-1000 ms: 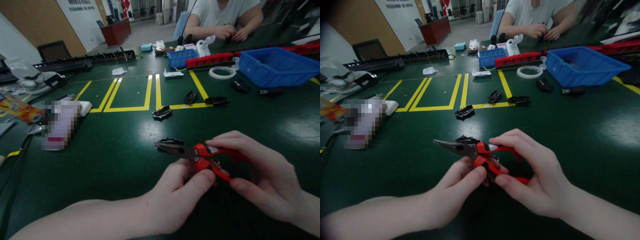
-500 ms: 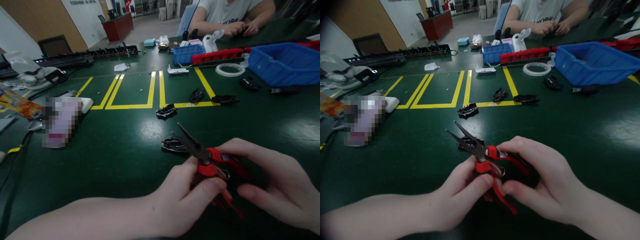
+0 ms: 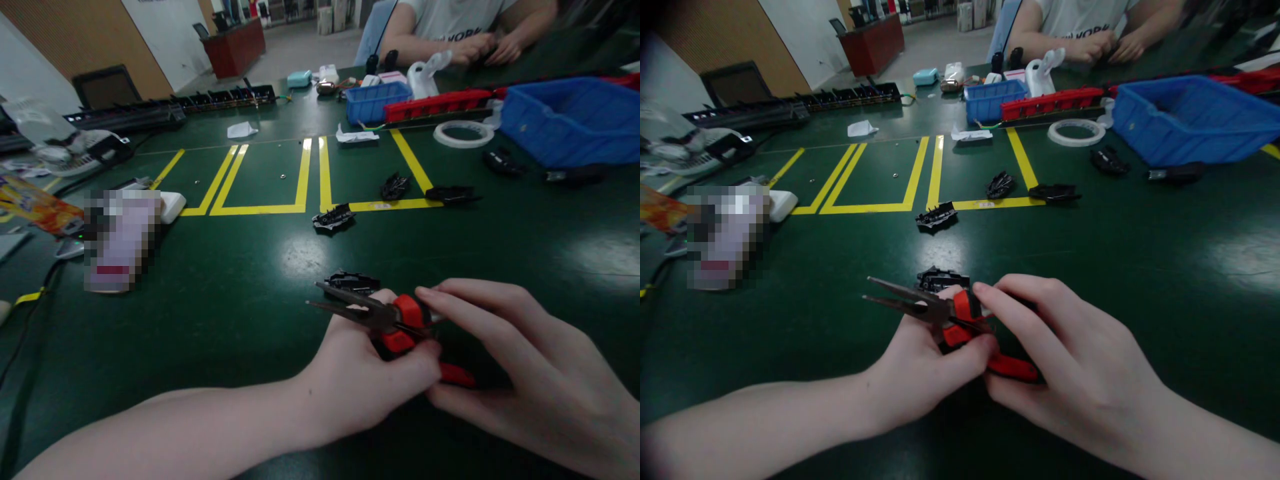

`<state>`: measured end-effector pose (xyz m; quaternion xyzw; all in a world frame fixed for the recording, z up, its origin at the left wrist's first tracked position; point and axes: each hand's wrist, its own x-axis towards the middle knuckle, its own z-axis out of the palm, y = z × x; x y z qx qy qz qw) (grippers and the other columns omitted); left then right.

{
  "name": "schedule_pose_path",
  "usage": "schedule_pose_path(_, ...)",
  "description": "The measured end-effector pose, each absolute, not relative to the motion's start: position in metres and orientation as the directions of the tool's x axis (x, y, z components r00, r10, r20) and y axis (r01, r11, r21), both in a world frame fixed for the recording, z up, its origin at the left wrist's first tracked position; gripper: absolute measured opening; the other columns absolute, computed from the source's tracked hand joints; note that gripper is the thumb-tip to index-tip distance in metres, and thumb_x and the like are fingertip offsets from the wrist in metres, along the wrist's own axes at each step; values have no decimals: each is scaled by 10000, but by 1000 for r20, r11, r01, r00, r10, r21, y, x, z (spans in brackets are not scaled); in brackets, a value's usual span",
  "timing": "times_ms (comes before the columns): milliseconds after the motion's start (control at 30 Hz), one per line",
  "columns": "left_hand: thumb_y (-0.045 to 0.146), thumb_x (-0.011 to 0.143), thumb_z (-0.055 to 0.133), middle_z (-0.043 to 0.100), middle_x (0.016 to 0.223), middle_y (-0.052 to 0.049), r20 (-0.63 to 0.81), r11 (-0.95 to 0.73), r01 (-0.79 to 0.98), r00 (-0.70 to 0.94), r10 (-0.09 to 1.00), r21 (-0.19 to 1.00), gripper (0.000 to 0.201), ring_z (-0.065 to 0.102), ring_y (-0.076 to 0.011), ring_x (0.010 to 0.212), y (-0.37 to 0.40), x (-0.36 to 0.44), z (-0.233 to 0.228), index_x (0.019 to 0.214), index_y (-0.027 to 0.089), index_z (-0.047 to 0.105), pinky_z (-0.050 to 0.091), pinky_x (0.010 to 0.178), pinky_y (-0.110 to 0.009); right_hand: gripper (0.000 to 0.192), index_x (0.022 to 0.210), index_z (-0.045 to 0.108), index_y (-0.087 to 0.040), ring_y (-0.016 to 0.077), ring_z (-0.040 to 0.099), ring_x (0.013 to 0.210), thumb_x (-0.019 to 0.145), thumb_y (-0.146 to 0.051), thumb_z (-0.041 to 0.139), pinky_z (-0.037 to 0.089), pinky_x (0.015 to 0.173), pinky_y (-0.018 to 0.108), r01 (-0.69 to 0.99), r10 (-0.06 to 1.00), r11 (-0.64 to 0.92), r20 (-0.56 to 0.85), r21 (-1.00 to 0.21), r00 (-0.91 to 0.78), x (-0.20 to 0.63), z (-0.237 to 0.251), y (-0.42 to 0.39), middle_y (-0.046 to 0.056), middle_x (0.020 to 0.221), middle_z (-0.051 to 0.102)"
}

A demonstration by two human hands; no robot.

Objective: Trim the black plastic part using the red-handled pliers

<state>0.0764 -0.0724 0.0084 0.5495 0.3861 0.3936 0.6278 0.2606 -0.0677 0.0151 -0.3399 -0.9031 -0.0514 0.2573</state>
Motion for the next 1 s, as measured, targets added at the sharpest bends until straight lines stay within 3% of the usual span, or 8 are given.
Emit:
schedule_pose_path(200, 245, 823, 621, 587, 862, -8, -31, 49, -33, 413, 910, 998, 110, 570, -146, 815, -73, 74, 7, 870, 176, 550, 497, 770, -284, 743, 1467, 285, -153, 321, 589, 977, 804, -305, 586, 567, 730, 427, 606, 524, 795, 532, -25, -665, 264, 15, -64, 175, 1145, 546)
schedule_pose_path(333, 319, 849, 616, 622, 1011, -49, -16, 21, -7, 453, 891, 1000, 180, 595, -185, 932, -77, 72, 4, 941, 167, 584, 495, 851, -325, 727, 1483, 249, -197, 293, 610, 979, 850, -382, 555, 563, 748, 382, 608, 553, 790, 517, -77, -653, 271, 13, -63, 153, 1204, 548)
schedule_pose_path(533, 273, 874, 584, 633, 1049, -59, 99, -156, 71, 510, 854, 985, 224, 596, -187, 973, -74, 67, 10, 1064, 156, 585, 484, 868, -302, 695, 1487, 234, -207, 265, 608, 1007, 875, -374, 517, 562, 769, 341, 569, 532, 817, 505, -94, -679, 276, 11, -60, 140, 1233, 543)
schedule_pose_path(667, 236, 872, 575, 621, 1051, -66, 198, -347, 185, 546, 814, 919, 229, 586, -172, 960, -67, 61, 17, 1074, 129, 571, 475, 880, -282, 795, 1479, 251, -147, 294, 576, 1060, 791, -302, 618, 534, 839, 390, 554, 479, 831, 558, -41, -677, 279, 14, -53, 172, 1247, 530)
schedule_pose_path(800, 240, 897, 535, 595, 1200, -81, 310, -634, 337, 655, 689, 696, 281, 529, -199, 1116, -54, 52, 26, 1156, 133, 554, 419, 960, -310, 773, 1433, 357, -144, 306, 604, 1001, 736, -294, 655, 523, 814, 406, 657, 508, 754, 625, 8, -592, 289, 17, -42, 181, 1183, 577)
schedule_pose_path(900, 314, 913, 503, 591, 1208, -100, 292, -777, 527, 727, 622, 344, 278, 505, -263, 1132, -37, 37, 29, 1113, 141, 590, 406, 907, -383, 669, 1353, 454, -185, 255, 636, 934, 729, -252, 684, 531, 776, 340, 702, 546, 712, 629, -1, -553, 294, 15, -32, 139, 1123, 618)
schedule_pose_path(967, 388, 916, 494, 604, 1176, -111, 252, -841, 522, 802, 541, 143, 343, 520, -279, 1085, -23, 25, 27, 1132, 136, 582, 401, 869, -393, 571, 1287, 498, -211, 215, 649, 888, 748, -264, 682, 540, 749, 299, 699, 557, 715, 624, -26, -548, 295, 12, -26, 99, 1078, 637)
schedule_pose_path(1000, 427, 910, 500, 597, 1189, -106, 209, -865, 491, 840, 501, 102, 384, 518, -276, 1085, -15, 18, 25, 1164, 147, 566, 400, 861, -384, 519, 1247, 521, -215, 204, 652, 873, 758, -290, 677, 544, 740, 290, 699, 561, 714, 624, -33, -544, 295, 10, -23, 87, 1061, 642)
